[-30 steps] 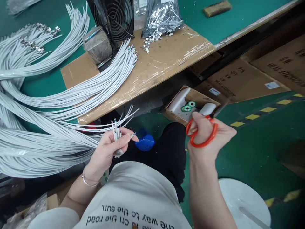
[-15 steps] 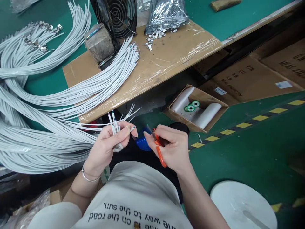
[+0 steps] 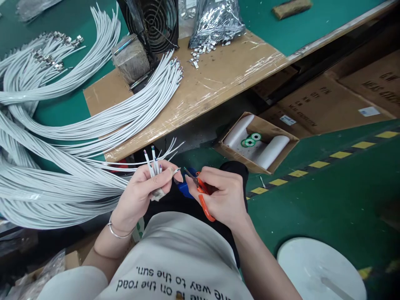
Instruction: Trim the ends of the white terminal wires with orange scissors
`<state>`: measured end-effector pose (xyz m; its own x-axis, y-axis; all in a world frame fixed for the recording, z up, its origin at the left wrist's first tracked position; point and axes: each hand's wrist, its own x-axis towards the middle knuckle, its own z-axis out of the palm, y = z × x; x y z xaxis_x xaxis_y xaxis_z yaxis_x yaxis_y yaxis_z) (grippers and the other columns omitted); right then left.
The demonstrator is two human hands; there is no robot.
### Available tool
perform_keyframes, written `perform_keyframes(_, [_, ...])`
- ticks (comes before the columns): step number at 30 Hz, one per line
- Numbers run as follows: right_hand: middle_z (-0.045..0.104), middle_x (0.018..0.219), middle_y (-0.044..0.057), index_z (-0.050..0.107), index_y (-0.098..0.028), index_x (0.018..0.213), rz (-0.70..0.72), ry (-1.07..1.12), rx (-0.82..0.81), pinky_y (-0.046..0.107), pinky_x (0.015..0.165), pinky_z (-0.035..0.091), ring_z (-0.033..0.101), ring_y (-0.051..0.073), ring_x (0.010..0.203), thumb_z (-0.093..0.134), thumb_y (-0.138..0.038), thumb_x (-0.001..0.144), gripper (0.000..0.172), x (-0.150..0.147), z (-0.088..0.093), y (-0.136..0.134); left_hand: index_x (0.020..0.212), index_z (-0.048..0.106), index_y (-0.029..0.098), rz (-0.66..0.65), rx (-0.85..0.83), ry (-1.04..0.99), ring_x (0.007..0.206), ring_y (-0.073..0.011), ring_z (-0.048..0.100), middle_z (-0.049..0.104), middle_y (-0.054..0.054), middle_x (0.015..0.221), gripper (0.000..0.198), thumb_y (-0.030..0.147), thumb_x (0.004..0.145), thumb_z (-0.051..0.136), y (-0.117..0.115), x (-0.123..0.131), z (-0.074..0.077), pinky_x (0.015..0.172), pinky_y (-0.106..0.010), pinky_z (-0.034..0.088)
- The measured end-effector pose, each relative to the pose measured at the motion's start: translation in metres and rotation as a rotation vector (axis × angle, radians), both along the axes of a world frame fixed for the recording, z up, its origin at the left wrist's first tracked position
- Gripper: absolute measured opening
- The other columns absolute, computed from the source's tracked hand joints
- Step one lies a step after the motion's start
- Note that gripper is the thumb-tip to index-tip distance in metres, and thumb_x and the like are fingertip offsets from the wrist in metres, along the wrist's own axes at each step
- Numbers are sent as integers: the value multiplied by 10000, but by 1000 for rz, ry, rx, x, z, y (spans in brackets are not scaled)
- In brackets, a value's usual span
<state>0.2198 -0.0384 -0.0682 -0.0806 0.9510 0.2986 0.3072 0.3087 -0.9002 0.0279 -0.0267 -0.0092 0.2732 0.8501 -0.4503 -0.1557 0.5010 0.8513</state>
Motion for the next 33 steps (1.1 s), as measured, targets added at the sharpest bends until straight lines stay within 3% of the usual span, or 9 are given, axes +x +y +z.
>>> perform_keyframes(3, [335, 583, -60, 342, -214, 575, -25, 6, -19, 276, 464, 198, 270, 77, 525, 699, -125, 887, 482, 2, 0, -1, 844, 760, 152, 14, -27, 24, 513, -71, 281, 521, 17, 618, 336, 467, 938, 829, 0, 1, 0, 477, -262, 136])
perform_keyframes(8, [330, 575, -65, 361, -211, 582, -69, 40, -21, 279, 462, 186, 262, 75, 521, 719, -136, 918, 496, 4, -1, -1, 823, 770, 147, 15, -35, 11, 479, -52, 243, 498, 32, 584, 314, 438, 928, 821, 2, 3, 3, 459, -246, 119])
perform_keyframes(12, [344, 565, -66, 386, -210, 577, -72, 54, -59, 275, 459, 198, 278, 76, 512, 753, -177, 924, 506, 6, 0, -1, 820, 780, 141, 26, -15, 85, 486, -55, 293, 587, -6, 638, 337, 464, 899, 835, 4, 4, 3, 441, -237, 122])
perform_keyframes(18, [422, 626, -51, 432, -211, 613, 26, -12, -140, 259, 479, 258, 339, 88, 554, 763, -225, 903, 440, 9, 4, -4, 875, 800, 154, 10, -14, 74, 493, -51, 323, 612, -2, 676, 303, 450, 911, 853, 3, 4, 1, 440, -216, 185])
perform_keyframes(23, [382, 651, -52, 396, -223, 631, 68, -84, -169, 269, 502, 273, 327, 98, 571, 702, -200, 904, 411, 11, 6, -3, 885, 804, 174, 20, 22, 105, 580, -92, 473, 637, -20, 714, 264, 430, 915, 859, 0, 6, 3, 473, -201, 283])
perform_keyframes(33, [337, 583, -62, 380, -207, 565, 11, 55, -150, 283, 466, 195, 271, 80, 526, 750, -180, 902, 501, 10, 5, -5, 885, 812, 170, 34, 56, 136, 578, -99, 467, 705, -41, 757, 286, 443, 860, 895, 1, 9, 3, 489, -217, 354])
